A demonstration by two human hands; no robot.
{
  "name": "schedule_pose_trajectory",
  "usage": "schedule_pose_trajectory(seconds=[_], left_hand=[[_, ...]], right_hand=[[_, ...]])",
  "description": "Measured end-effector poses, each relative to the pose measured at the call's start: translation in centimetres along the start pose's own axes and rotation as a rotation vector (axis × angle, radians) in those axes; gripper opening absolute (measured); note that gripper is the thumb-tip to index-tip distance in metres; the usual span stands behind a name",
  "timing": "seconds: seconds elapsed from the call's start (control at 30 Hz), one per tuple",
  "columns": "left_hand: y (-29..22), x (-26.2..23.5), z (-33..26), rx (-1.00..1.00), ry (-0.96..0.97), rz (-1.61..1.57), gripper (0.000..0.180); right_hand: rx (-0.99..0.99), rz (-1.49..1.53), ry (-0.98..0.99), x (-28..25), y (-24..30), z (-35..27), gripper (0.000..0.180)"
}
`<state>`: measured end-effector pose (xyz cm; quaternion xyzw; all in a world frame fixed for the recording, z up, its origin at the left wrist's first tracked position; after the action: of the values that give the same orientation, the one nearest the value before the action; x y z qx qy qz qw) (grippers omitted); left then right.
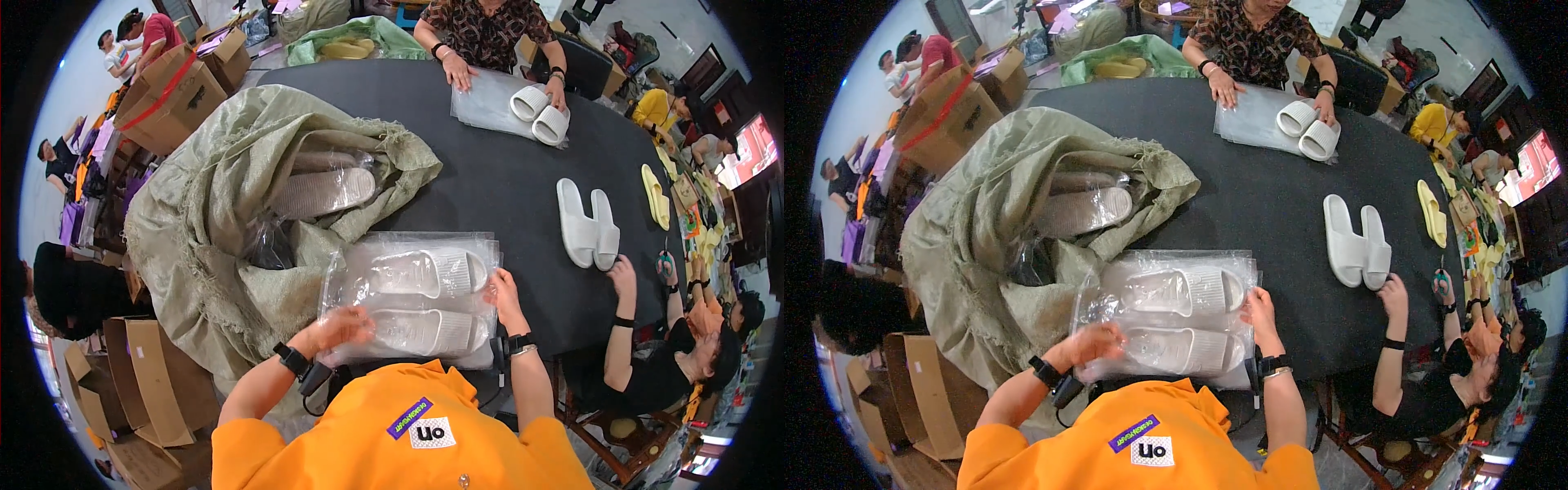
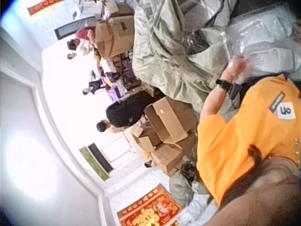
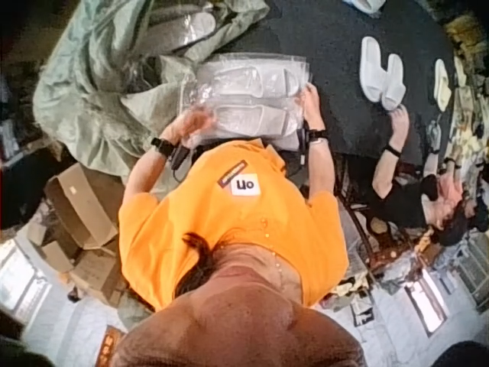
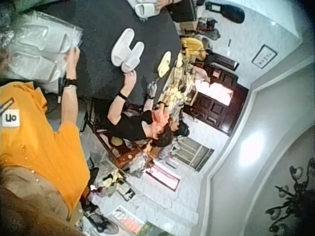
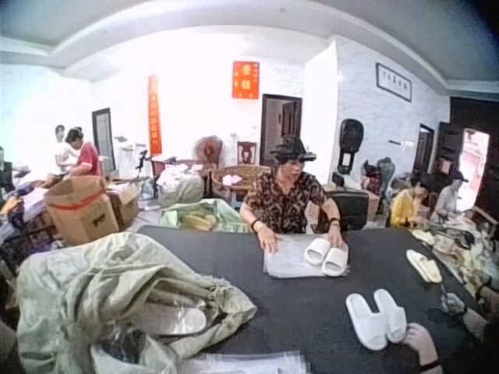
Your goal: The recorder takes pairs of foam slides/shoes from a large burlap sack and places each pair into a clear plastic bag on a table.
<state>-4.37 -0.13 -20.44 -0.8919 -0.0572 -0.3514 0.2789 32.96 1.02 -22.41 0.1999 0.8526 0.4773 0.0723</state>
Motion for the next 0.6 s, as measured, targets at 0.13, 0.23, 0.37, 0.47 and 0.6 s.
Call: schedule_pose_trajectory(seconds=[0.13, 0.23, 0.37, 0.47, 0.6], left_hand=[[0.8, 3.9, -0.7, -0.316, 0.229, 0.859, 0.028], [-1.0, 6.9, 1.1, 0.832, 0.375, 2.145, 0.043], [-1.6, 5.9, 6.4, 0.881, 0.132, 2.111, 0.057], [-1.8, 6.5, 7.9, 0.877, 0.018, 2.136, 0.054], [-0.3, 9.2, 8.3, 0.895, 0.160, 2.151, 0.050]], right_hand=[[0.093, -0.169, 0.121, 0.0, -1.8, 0.3, 0.020], [0.156, -0.068, 0.202, 0.4, -1.8, 0.4, 0.019], [0.139, 0.142, 0.209, 0.6, -1.6, 0.0, 0.022], [0.065, -0.002, 0.077, -1.4, -1.8, -1.7, 0.028], [0.051, -0.341, 0.166, -2.2, -3.9, -4.5, 0.026]])
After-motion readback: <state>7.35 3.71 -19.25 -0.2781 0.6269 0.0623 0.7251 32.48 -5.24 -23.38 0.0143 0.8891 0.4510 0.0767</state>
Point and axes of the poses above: each hand's wrist, its own z-axis towards the middle knuckle, its own x-axis out of the palm, y = z × x, the point moved 3 cm from there along z, towards the middle knuckle, and after that the axes turned 1 degree about z, right-handed, at the moved point
